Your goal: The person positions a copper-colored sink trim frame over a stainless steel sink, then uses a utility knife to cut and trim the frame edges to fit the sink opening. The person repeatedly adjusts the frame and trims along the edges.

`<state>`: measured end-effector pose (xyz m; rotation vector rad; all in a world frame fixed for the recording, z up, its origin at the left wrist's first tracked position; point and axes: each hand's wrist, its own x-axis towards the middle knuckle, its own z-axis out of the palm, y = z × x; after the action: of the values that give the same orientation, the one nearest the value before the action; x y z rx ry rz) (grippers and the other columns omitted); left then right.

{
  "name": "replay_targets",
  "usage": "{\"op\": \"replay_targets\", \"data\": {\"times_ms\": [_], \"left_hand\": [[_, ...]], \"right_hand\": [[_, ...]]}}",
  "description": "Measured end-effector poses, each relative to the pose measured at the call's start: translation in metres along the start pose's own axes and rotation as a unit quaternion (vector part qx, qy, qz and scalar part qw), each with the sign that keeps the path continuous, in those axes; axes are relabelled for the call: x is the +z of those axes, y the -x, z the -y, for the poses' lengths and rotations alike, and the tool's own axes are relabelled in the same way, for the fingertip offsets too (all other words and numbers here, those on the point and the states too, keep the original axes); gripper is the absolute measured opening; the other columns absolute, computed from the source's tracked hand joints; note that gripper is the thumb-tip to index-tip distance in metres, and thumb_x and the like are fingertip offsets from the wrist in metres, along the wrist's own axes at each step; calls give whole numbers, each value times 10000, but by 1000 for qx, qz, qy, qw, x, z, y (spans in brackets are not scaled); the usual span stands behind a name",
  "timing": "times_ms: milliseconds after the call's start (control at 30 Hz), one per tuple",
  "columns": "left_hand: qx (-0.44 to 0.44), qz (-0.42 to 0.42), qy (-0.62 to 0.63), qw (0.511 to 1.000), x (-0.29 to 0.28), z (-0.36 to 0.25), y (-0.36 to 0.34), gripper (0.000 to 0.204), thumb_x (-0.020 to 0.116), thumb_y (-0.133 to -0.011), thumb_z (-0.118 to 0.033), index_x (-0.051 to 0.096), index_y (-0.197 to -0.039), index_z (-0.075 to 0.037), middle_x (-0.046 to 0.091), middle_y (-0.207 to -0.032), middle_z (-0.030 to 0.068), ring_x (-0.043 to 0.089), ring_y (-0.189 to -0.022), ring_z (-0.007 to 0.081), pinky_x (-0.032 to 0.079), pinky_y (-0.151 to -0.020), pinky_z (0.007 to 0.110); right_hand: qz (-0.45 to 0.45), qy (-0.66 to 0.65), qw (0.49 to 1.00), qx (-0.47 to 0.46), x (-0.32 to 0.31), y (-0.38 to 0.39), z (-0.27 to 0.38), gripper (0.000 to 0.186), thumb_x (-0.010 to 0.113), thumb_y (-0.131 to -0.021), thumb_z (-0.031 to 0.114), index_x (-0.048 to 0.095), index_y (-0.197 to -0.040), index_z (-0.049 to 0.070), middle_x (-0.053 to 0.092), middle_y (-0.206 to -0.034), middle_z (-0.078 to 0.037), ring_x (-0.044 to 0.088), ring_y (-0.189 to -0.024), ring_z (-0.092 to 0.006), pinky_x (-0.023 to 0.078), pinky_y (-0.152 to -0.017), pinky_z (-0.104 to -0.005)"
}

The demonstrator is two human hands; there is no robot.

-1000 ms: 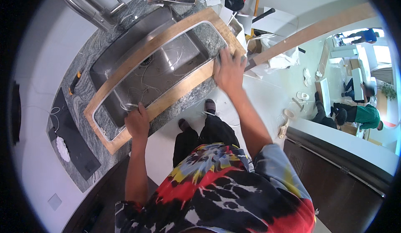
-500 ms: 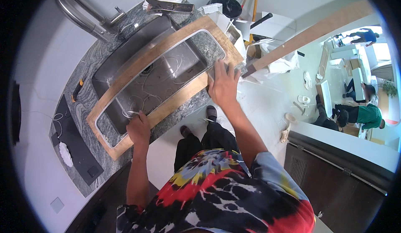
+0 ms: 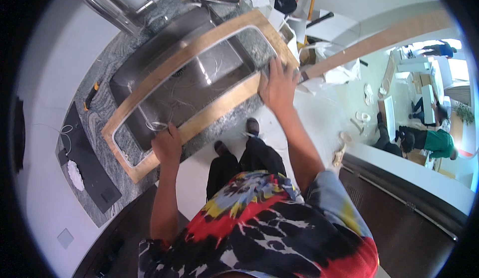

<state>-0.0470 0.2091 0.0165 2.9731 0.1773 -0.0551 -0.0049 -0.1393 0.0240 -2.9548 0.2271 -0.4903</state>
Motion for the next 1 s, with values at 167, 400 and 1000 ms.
{"op": "replay_targets", "data": {"times_ms": [167, 400, 1000], "left_hand": [[5, -10, 9, 1000, 5, 5, 6, 482, 451, -972, -325, 712, -714, -13, 688, -751, 208, 669, -715, 382, 498, -726, 496], [6, -30, 15, 999, 4, 5, -1, 469, 462, -963, -308, 711, -683, -26, 686, -724, 194, 665, -675, 375, 507, -700, 477], [-4, -67, 131, 989, 2, 7, 6, 291, 550, -939, -295, 702, -948, -48, 673, -895, 168, 653, -900, 352, 480, -800, 467]], "right_hand": [[32, 35, 999, -26, -6, 0, -6, 460, 522, -945, 276, 511, -1363, 84, 533, -1407, -124, 424, -1304, -435, 294, -1035, -687], [80, -182, 971, -128, 19, 68, 83, 710, 599, -823, 163, 356, -1465, -19, 356, -1535, -179, 306, -1415, -419, 205, -1165, -573], [202, -139, 918, -311, -16, 97, 171, 666, 598, -856, 231, 410, -1452, 1, 340, -1546, -202, 262, -1467, -352, 175, -1192, -538]]}}
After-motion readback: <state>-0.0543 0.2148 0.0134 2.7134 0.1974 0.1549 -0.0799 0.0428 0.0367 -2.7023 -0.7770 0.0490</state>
